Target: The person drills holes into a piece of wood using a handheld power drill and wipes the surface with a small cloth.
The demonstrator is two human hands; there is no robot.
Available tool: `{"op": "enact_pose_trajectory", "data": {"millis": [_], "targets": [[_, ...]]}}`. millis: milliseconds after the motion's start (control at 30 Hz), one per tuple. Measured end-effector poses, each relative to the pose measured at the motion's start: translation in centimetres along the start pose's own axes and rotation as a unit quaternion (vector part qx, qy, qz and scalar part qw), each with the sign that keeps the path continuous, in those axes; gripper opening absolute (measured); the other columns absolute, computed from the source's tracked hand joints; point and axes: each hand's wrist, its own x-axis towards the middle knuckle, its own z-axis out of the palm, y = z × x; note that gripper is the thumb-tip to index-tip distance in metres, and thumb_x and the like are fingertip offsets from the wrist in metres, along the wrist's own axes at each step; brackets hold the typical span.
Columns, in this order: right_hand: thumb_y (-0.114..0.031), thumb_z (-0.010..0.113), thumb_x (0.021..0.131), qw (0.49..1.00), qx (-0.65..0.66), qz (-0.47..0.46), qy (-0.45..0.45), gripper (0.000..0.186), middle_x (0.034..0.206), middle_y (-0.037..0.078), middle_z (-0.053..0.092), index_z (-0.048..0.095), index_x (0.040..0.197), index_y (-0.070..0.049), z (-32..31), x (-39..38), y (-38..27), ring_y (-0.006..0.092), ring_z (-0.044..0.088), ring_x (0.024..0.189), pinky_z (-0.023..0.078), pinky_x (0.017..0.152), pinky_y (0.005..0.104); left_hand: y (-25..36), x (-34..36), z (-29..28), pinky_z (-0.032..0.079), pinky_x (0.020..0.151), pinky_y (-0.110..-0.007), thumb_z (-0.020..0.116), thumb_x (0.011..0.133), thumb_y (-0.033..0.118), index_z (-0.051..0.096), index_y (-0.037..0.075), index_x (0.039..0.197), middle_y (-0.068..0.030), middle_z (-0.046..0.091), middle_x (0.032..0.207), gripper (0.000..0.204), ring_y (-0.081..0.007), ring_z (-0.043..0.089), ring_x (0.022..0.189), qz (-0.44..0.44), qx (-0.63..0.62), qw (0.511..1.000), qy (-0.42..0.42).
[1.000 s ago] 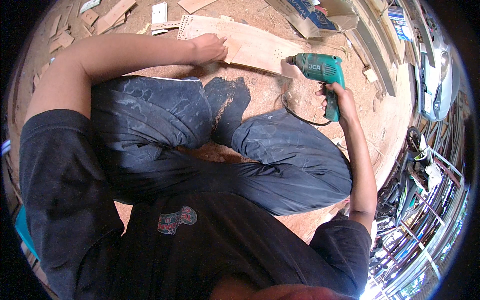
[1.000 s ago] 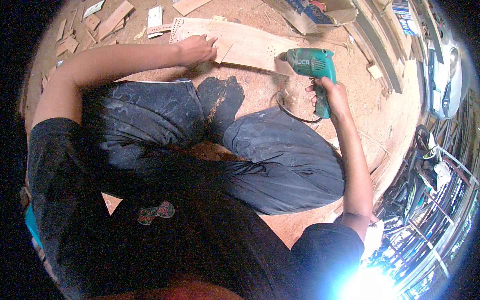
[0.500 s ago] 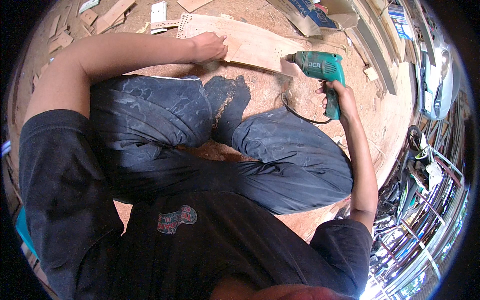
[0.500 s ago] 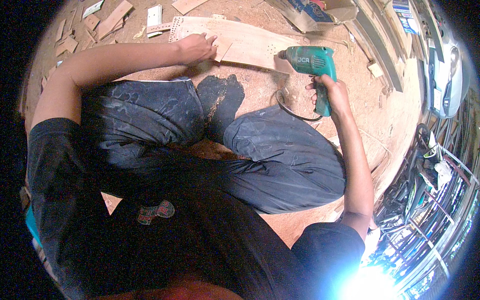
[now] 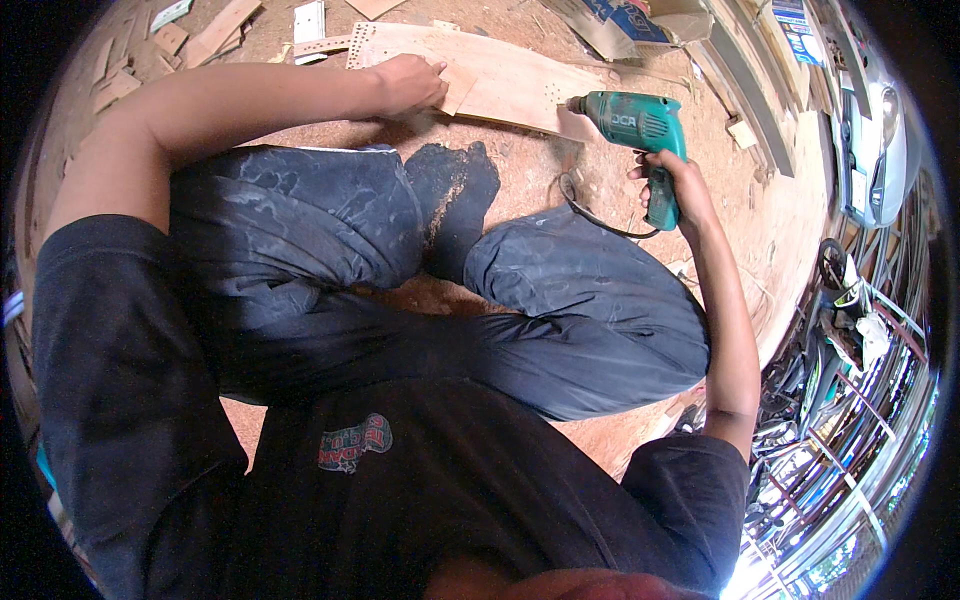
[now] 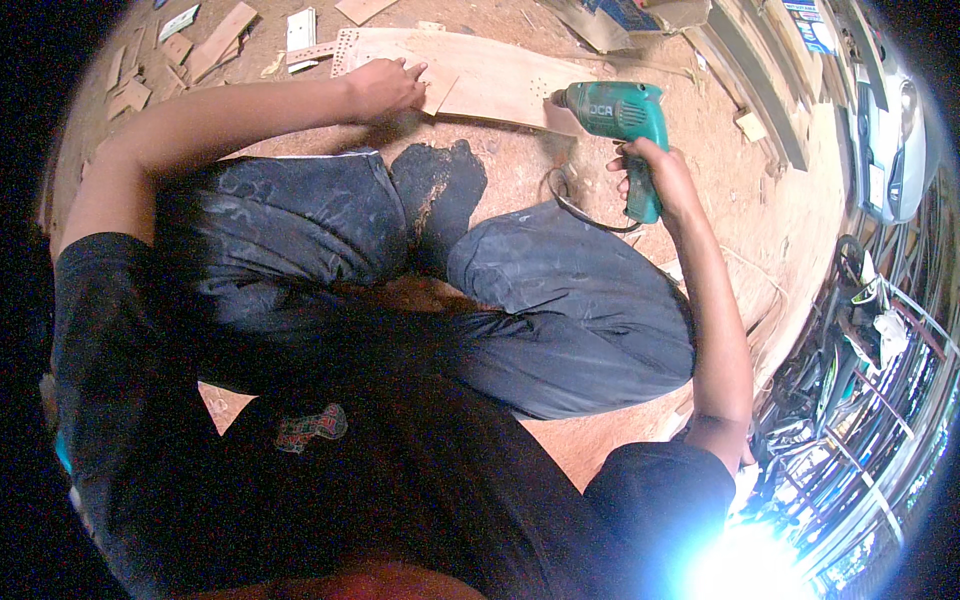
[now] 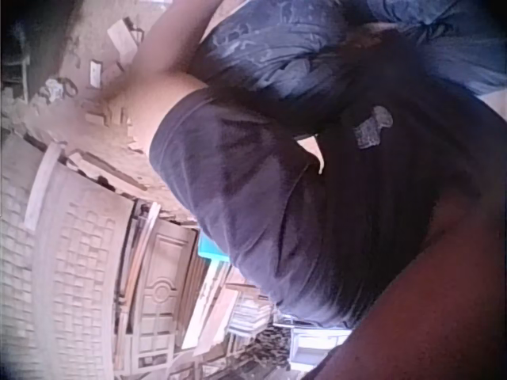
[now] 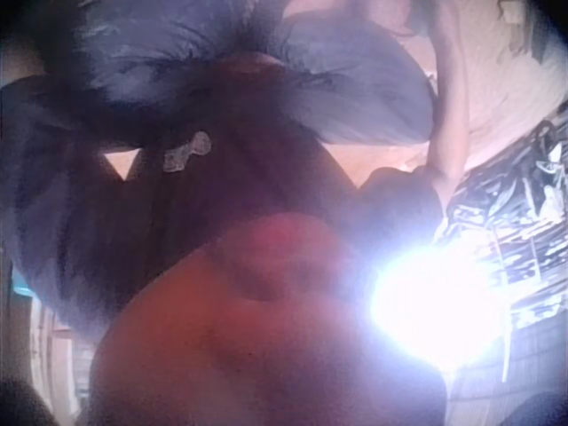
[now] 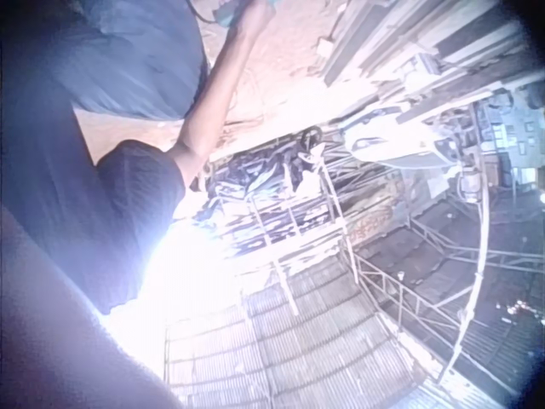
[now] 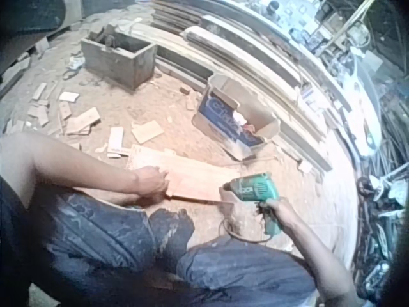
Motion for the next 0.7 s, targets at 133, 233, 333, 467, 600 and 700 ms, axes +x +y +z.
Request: {"op": "enact_pose_trajectory", "data": {"millis": [133,233,333,467,600,700], "targets": [[-0.024,0.057,0.088,0.999,-0.014,0.028,-0.023,0.035,0.085,0.018,0.070,0.061,0.103,0.007,0.3,0.0,0.2,0.0184,0.064,0.055,0.054,0.052,0.0312,0.1,-0.2,-0.1,0.058,0.085,-0.041,0.053,0.091,0.016,0.061,0.005,0.118,-0.0300,0.048,0.140,0.030,-0.0385,0.068,0.102,-0.009,0.037,0.999,0.010],[-0.024,0.058,0.087,0.999,-0.026,0.032,-0.027,0.036,0.085,0.019,0.070,0.060,0.103,0.008,0.7,-0.1,0.0,0.0189,0.064,0.056,0.054,0.053,0.0317,0.3,-0.2,0.0,0.058,0.085,-0.040,0.054,0.091,0.015,0.061,0.004,0.118,-0.0287,0.049,0.140,0.030,-0.0373,0.068,0.101,-0.010,0.029,1.000,-0.001],[-0.024,0.058,0.086,0.998,-0.034,0.036,-0.028,0.036,0.085,0.020,0.070,0.060,0.103,0.008,0.5,0.1,0.3,0.0193,0.064,0.056,0.054,0.053,0.0323,0.4,-0.1,-0.6,0.057,0.085,-0.040,0.052,0.092,0.015,0.061,0.004,0.119,-0.0280,0.050,0.140,0.030,-0.0357,0.068,0.100,-0.008,0.033,0.999,-0.015],[-0.023,0.058,0.085,0.998,-0.035,0.044,-0.037,0.036,0.087,0.021,0.070,0.060,0.102,0.009,0.5,0.2,1.0,0.0198,0.064,0.058,0.055,0.054,0.0335,0.1,0.0,-0.3,0.057,0.083,-0.040,0.048,0.094,0.015,0.062,0.005,0.119,-0.0286,0.051,0.139,0.031,-0.0337,0.070,0.096,-0.002,0.047,0.999,-0.024],[-0.021,0.059,0.084,0.997,0.008,0.058,-0.048,0.035,0.090,0.021,0.069,0.058,0.103,0.008,0.4,0.2,1.7,0.0212,0.066,0.063,0.057,0.060,0.0349,0.1,-0.1,-0.6,0.058,0.079,-0.041,0.047,0.094,0.017,0.062,0.003,0.114,-0.0311,0.053,0.134,0.029,-0.0325,0.071,0.088,0.016,0.073,0.997,0.006],[-0.016,0.054,0.083,0.993,0.048,0.094,-0.049,0.031,0.095,0.020,0.068,0.055,0.106,0.005,0.5,0.2,2.1,0.0217,0.066,0.068,0.058,0.064,0.0383,0.2,0.3,-1.1,0.059,0.073,-0.041,0.047,0.094,0.017,0.061,0.000,0.109,-0.0330,0.056,0.129,0.026,-0.0325,0.072,0.082,0.039,0.053,0.998,-0.024]]}}
